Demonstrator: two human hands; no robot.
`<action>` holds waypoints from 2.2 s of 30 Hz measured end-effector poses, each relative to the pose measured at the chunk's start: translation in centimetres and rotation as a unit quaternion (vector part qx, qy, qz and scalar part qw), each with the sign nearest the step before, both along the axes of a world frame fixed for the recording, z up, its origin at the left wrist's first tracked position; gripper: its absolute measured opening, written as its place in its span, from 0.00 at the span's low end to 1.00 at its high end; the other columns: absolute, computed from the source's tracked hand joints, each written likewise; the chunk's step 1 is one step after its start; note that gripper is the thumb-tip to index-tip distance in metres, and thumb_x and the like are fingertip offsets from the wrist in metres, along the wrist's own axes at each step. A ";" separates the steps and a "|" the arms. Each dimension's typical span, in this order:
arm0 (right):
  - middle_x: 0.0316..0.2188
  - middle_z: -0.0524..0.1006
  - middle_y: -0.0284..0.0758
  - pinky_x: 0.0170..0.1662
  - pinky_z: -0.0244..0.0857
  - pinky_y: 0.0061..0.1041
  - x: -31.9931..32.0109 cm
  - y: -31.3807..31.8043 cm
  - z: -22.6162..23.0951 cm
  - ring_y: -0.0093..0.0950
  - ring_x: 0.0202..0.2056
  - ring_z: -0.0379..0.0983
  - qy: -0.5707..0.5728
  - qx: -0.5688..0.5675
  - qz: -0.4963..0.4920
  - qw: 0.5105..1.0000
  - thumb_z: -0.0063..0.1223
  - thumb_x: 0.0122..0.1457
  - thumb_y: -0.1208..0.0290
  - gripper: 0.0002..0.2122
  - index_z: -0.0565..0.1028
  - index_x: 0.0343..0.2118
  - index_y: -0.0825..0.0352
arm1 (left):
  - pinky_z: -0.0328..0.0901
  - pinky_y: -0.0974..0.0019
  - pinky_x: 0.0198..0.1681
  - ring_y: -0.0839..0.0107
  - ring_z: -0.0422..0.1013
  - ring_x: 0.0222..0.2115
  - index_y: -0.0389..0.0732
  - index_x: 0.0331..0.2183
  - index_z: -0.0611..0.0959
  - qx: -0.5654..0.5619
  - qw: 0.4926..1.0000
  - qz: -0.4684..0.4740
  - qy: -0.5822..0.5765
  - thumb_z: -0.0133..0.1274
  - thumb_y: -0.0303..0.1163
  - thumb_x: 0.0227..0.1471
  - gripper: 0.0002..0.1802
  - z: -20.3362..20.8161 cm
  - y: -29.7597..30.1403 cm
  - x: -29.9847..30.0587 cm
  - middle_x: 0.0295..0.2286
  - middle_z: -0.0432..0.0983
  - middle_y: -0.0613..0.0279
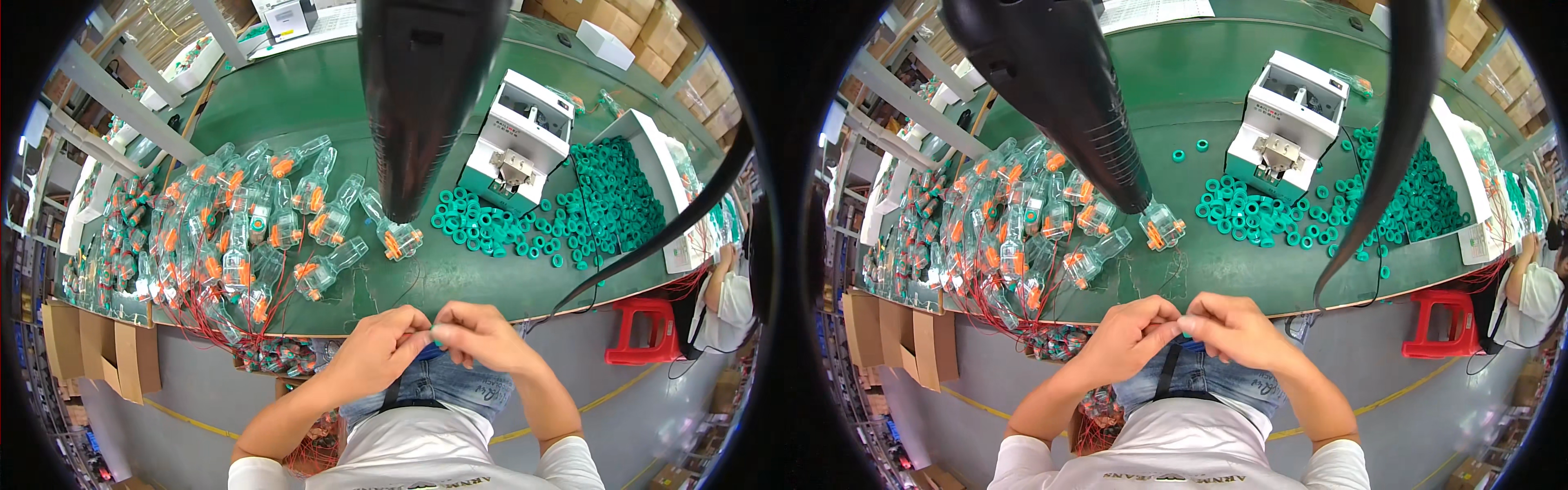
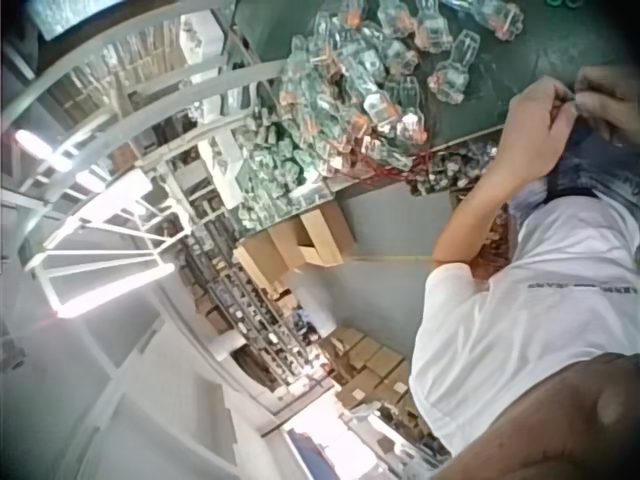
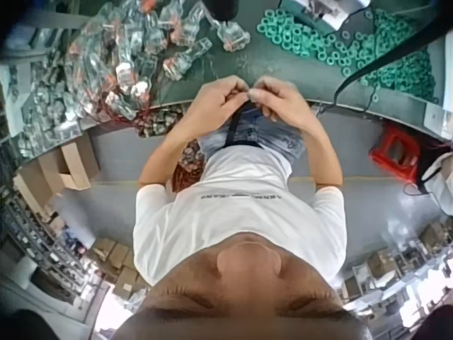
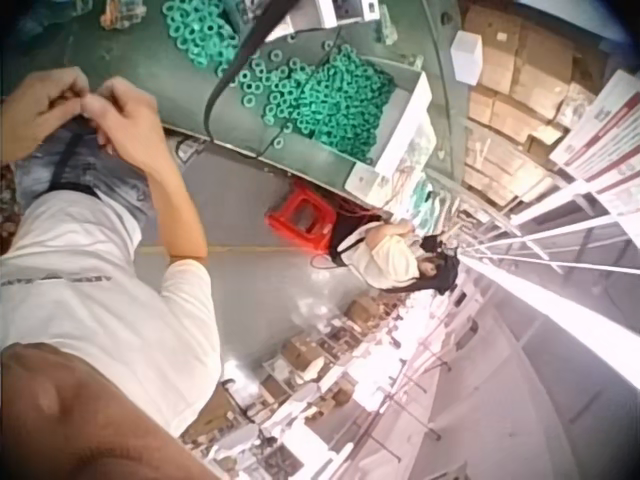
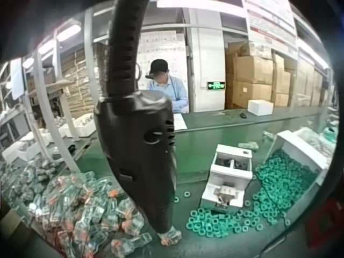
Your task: Assembling electronic components by attaching plastic rings and using an electric screwdriver.
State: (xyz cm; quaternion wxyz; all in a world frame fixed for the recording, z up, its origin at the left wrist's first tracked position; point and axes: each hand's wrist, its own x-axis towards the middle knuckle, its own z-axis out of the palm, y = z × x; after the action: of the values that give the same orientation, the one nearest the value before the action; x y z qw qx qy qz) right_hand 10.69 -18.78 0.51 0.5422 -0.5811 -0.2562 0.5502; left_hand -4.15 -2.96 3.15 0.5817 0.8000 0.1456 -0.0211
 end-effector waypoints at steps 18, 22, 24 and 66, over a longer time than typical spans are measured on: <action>0.44 0.72 0.35 0.49 0.64 0.25 1.5 13.6 12.4 0.23 0.46 0.68 -0.242 0.406 -0.100 0.876 0.69 0.50 0.66 0.37 0.57 0.59 0.68 | 0.67 0.57 0.39 0.57 0.72 0.34 0.40 0.38 0.79 0.341 0.922 -0.025 -0.179 0.60 0.36 0.49 0.14 -8.4 -2.4 4.4 0.31 0.76 0.57; 0.41 0.72 0.35 0.43 0.66 0.25 2.4 13.3 11.5 0.23 0.40 0.70 -0.205 0.382 -0.112 0.894 0.63 0.53 0.67 0.34 0.57 0.59 0.67 | 0.62 0.58 0.41 0.62 0.70 0.36 0.42 0.35 0.81 0.354 0.906 0.008 -0.232 0.61 0.37 0.48 0.13 -8.8 -1.3 5.3 0.30 0.75 0.62; 0.44 0.72 0.36 0.42 0.67 0.26 5.3 11.5 9.4 0.25 0.38 0.72 -0.291 0.377 -0.176 0.862 0.61 0.54 0.66 0.33 0.56 0.60 0.67 | 0.61 0.59 0.40 0.63 0.69 0.36 0.42 0.34 0.82 0.329 0.919 0.033 -0.216 0.61 0.38 0.47 0.12 -9.0 -0.7 4.9 0.30 0.74 0.64; 0.23 0.70 0.36 0.19 0.63 0.24 14.3 9.8 6.4 0.25 0.17 0.68 -0.342 0.409 -0.329 0.780 0.43 0.62 0.40 0.37 0.57 0.60 0.71 | 0.59 0.62 0.38 0.65 0.68 0.34 0.44 0.34 0.84 0.295 0.926 0.051 -0.230 0.66 0.36 0.44 0.13 -9.3 -1.1 7.3 0.29 0.73 0.66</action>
State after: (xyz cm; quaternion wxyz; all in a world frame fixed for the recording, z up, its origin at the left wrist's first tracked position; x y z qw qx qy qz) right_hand 24.97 -9.00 6.92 0.7538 -0.5033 -0.4192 -0.0526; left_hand 3.19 -4.05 -6.15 0.3375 0.9098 0.0480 0.2368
